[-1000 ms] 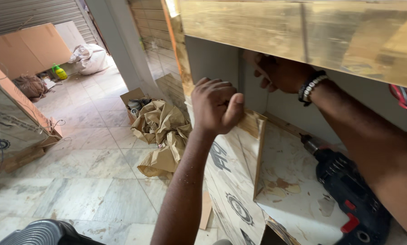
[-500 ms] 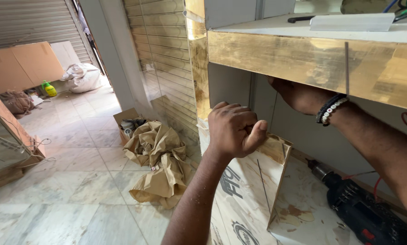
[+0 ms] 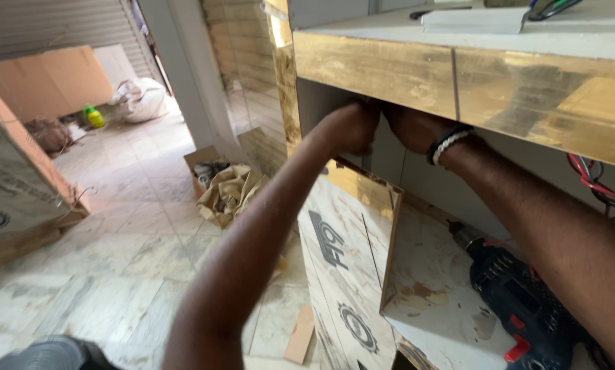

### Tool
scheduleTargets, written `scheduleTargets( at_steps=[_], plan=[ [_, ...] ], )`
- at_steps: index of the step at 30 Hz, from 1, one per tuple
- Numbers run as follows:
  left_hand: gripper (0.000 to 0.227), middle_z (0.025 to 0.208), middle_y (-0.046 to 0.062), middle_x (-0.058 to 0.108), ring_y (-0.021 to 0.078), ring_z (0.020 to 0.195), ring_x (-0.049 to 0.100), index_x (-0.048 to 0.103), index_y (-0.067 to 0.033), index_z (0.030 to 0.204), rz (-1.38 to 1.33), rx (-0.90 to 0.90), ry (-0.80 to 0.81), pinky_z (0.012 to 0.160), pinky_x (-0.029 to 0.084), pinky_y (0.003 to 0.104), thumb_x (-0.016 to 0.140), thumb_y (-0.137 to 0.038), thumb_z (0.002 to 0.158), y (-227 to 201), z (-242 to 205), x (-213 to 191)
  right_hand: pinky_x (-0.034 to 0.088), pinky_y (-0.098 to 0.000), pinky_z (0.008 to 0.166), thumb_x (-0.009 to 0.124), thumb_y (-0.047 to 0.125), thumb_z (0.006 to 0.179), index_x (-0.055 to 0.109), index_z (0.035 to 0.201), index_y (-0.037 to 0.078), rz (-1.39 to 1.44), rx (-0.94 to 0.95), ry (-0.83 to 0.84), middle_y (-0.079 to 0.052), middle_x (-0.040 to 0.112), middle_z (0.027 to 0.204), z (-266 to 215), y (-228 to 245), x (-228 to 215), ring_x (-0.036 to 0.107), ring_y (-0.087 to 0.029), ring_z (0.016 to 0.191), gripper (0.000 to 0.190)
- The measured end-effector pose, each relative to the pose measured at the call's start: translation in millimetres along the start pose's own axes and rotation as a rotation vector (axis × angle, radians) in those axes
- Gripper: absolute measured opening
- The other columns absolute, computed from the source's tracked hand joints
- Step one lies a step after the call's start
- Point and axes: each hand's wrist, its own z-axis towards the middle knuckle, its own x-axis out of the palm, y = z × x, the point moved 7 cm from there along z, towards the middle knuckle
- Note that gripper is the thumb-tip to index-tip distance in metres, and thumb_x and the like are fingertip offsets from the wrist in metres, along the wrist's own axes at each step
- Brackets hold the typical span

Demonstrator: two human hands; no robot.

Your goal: The person uses a power drill to secure a wooden panel to a cabinet frame. They align the panel, drill a screw into the wood, and then use a hammer to tap the panel into place. The task involves repeated adjustments and drilling to ensure the panel is firmly attached.

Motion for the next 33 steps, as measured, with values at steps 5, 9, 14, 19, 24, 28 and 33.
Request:
scheduleTargets(
  at_steps=[5,9,14,19,24,28,33],
  plan=[
    [0.036,0.097,0.015,0.075,0.0313,0.087,0.073,0.068,-0.0054,0.108,0.391,0.602,-0.029,0.074,0.060,0.041,0.064,-0.038,0.094,26.3,105.8,32.0,0.054,-0.0483,0.081,0.043,0.022,0.112,0.065,0.116,0.000,0.333,0.185,0.215,-0.022,0.070,0.103,0.3,-32.6,40.3,0.068,-0.035,0.090,0.032],
    [0.034,0.123,0.007,0.070,0.0233,0.110,0.069,0.059,-0.0164,0.128,0.202,0.715,0.115,0.088,0.057,0.035,0.058,-0.034,0.099,71.9,162.1,70.1,0.053,-0.0500,0.086,0.047,0.022,0.109,0.068,0.112,0.000,0.308,0.083,0.087,-0.023,0.070,0.109,0.0,-42.0,56.2,0.067,-0.036,0.098,0.030],
    [0.034,0.141,0.009,0.064,0.0219,0.122,0.068,0.055,-0.0168,0.141,-0.771,0.253,0.320,0.097,0.060,0.035,0.054,-0.019,0.107,107.7,168.8,91.6,0.054,-0.0497,0.089,0.048,0.025,0.111,0.068,0.115,0.002,0.180,0.047,0.095,-0.021,0.071,0.109,-3.8,-61.4,78.6,0.068,-0.035,0.098,0.030],
    [0.034,0.120,0.005,0.071,0.0259,0.107,0.068,0.069,-0.0220,0.119,0.828,0.974,-0.268,0.083,0.056,0.040,0.069,-0.040,0.091,30.1,113.6,51.3,0.054,-0.0502,0.088,0.049,0.027,0.113,0.068,0.120,0.004,0.175,-0.006,0.062,-0.020,0.072,0.109,2.0,-54.3,78.9,0.069,-0.034,0.098,0.031],
    [0.034,0.090,0.011,0.079,0.0272,0.082,0.076,0.075,-0.0108,0.101,-0.071,0.383,0.004,0.070,0.059,0.042,0.061,-0.041,0.097,-13.9,33.1,5.3,0.054,-0.0508,0.088,0.050,0.029,0.115,0.068,0.125,0.006,0.145,0.040,0.026,-0.018,0.072,0.109,-1.4,-69.9,42.9,0.069,-0.034,0.097,0.031],
    [0.063,0.062,0.004,0.072,0.0174,0.058,0.072,0.075,-0.0103,0.070,0.272,0.380,-0.142,0.064,0.057,0.034,0.049,-0.059,0.101,-41.1,-75.7,-10.9,0.055,-0.0512,0.087,0.051,0.031,0.117,0.068,0.129,0.007,0.106,-0.001,-0.005,-0.017,0.072,0.109,-9.7,-53.0,24.3,0.070,-0.033,0.097,0.032],
    [0.055,0.055,0.000,0.057,0.0211,0.053,0.061,0.062,-0.0140,0.064,0.208,0.632,-0.380,0.064,0.048,0.037,0.049,-0.049,0.105,-45.0,-126.3,-7.0,0.054,-0.0526,0.084,0.052,0.034,0.120,0.068,0.133,0.006,0.218,0.002,-0.089,-0.018,0.072,0.110,-33.8,-46.5,-8.9,0.070,-0.035,0.097,0.034]
  ],
)
